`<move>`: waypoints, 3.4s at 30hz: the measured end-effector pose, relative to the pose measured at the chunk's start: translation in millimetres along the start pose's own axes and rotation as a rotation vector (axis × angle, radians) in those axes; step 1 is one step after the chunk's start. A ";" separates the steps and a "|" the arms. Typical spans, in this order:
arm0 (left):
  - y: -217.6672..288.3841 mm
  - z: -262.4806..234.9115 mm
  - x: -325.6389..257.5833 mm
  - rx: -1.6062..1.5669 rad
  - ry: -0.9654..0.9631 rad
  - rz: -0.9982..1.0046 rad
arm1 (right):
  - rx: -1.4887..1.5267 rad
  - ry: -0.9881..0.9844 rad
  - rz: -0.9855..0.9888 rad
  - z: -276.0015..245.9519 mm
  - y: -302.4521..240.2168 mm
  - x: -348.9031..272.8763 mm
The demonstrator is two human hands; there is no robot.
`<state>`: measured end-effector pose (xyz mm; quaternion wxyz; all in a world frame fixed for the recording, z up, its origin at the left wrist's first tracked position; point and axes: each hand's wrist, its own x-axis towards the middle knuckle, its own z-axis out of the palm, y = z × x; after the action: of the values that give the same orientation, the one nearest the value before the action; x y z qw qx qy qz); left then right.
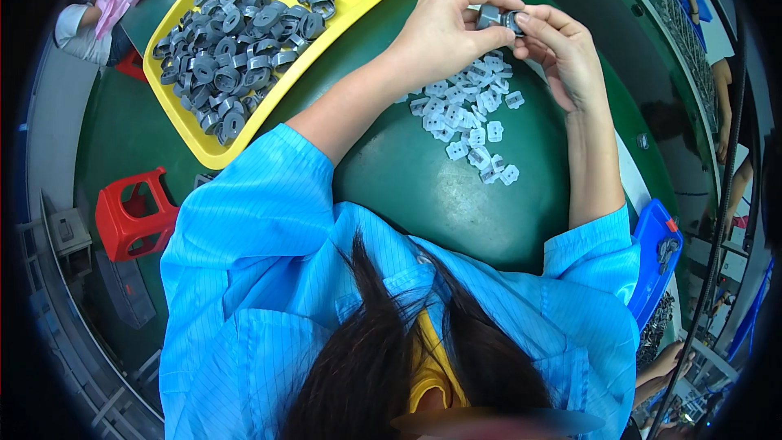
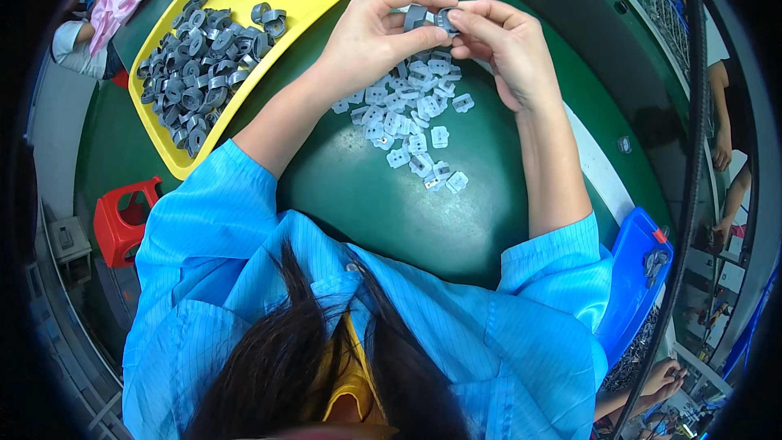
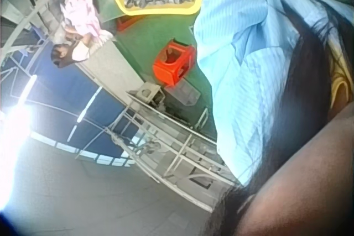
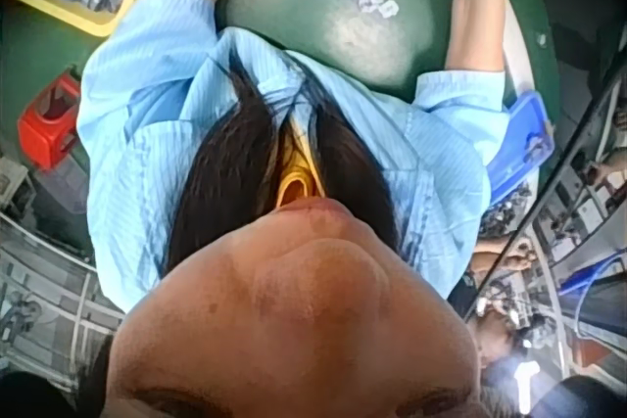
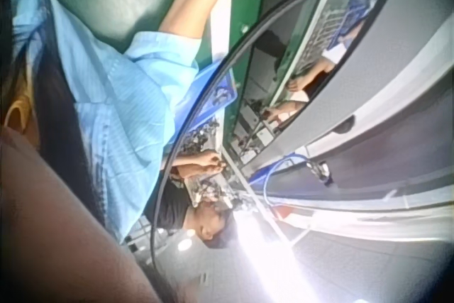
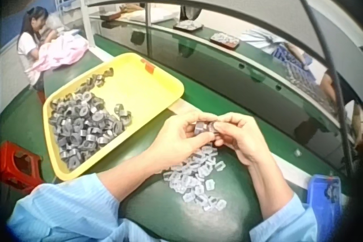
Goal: The person assembles small grey and white plastic components by hand on a green worktable.
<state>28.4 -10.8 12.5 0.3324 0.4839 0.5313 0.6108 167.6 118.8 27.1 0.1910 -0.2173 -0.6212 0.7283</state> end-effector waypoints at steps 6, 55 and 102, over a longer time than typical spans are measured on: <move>2.7 -8.7 1.4 -0.016 -0.077 -0.048 | -0.089 -0.023 0.013 1.4 -10.0 -7.0; -10.5 -34.6 11.7 0.320 0.028 -0.150 | -0.919 0.083 -0.208 -15.4 -3.0 -5.5; -2.3 3.3 0.4 -0.162 0.032 -0.131 | -0.206 -0.107 -0.147 16.4 -7.2 -10.6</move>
<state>31.1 -8.8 10.2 0.4010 0.4098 0.5157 0.6366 167.4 100.7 37.3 0.1873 -0.1506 -0.7163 0.6551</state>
